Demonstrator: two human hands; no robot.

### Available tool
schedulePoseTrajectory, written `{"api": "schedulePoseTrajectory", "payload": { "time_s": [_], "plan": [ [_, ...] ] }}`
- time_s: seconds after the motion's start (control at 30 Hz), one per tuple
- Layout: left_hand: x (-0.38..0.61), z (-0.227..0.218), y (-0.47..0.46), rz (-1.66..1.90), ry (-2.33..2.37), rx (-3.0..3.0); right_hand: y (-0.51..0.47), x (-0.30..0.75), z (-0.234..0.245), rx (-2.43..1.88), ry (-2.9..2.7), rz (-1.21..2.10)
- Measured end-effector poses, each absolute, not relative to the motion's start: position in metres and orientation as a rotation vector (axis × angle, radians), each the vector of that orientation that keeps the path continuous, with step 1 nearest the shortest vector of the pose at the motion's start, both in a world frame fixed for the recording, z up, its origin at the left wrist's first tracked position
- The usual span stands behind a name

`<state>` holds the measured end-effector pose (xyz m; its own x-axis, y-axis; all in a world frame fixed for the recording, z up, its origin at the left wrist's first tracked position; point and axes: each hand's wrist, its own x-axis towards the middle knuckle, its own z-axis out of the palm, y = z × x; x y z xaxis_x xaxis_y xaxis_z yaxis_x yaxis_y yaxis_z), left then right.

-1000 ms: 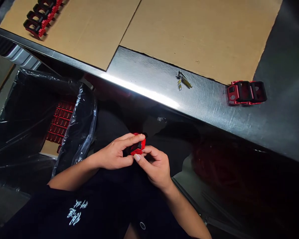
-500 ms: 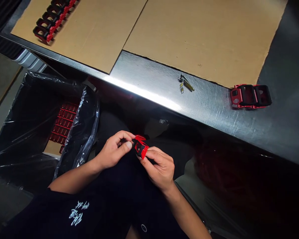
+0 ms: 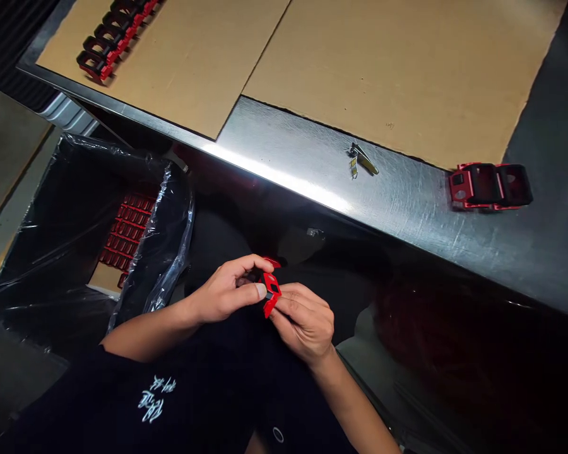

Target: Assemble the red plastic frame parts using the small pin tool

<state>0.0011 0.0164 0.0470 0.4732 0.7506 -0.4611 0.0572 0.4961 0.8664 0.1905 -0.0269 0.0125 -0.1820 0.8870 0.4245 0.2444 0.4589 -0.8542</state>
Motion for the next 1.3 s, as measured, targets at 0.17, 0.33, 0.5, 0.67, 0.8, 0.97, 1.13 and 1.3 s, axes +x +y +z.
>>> {"api": "schedulePoseTrajectory", "payload": {
  "time_s": [0.17,0.33,0.5,0.67,0.8,0.97,1.13,1.3],
  "plan": [
    [0.006,0.04,0.023,0.63,1.149,0.911,-0.028,0.187,0.011,-0.943,-1.768,0.741],
    [-0.002,0.036,0.023,0.815,1.113,0.785,-0.026,0.185,0.011,-0.991,-1.743,0.715],
    [-0.008,0.043,0.015,0.611,0.97,1.022,-0.022,0.187,0.014,-0.983,-1.744,0.715],
    [0.005,0.034,0.022,0.681,1.08,0.804,-0.024,0.185,0.014,-0.942,-1.791,0.717],
    [0.004,0.026,0.025,0.825,1.152,0.562,-0.025,0.183,0.012,-0.985,-1.712,0.706],
    [-0.003,0.036,0.01,0.722,0.995,0.904,-0.023,0.182,0.008,-1.055,-1.631,0.662],
    [0.006,0.05,0.004,0.561,1.226,1.308,-0.021,0.183,0.01,-1.087,-1.586,0.839],
    [0.01,0.049,0.004,0.571,1.383,1.446,-0.022,0.19,0.025,-1.141,-1.2,1.384]
  ]
}}
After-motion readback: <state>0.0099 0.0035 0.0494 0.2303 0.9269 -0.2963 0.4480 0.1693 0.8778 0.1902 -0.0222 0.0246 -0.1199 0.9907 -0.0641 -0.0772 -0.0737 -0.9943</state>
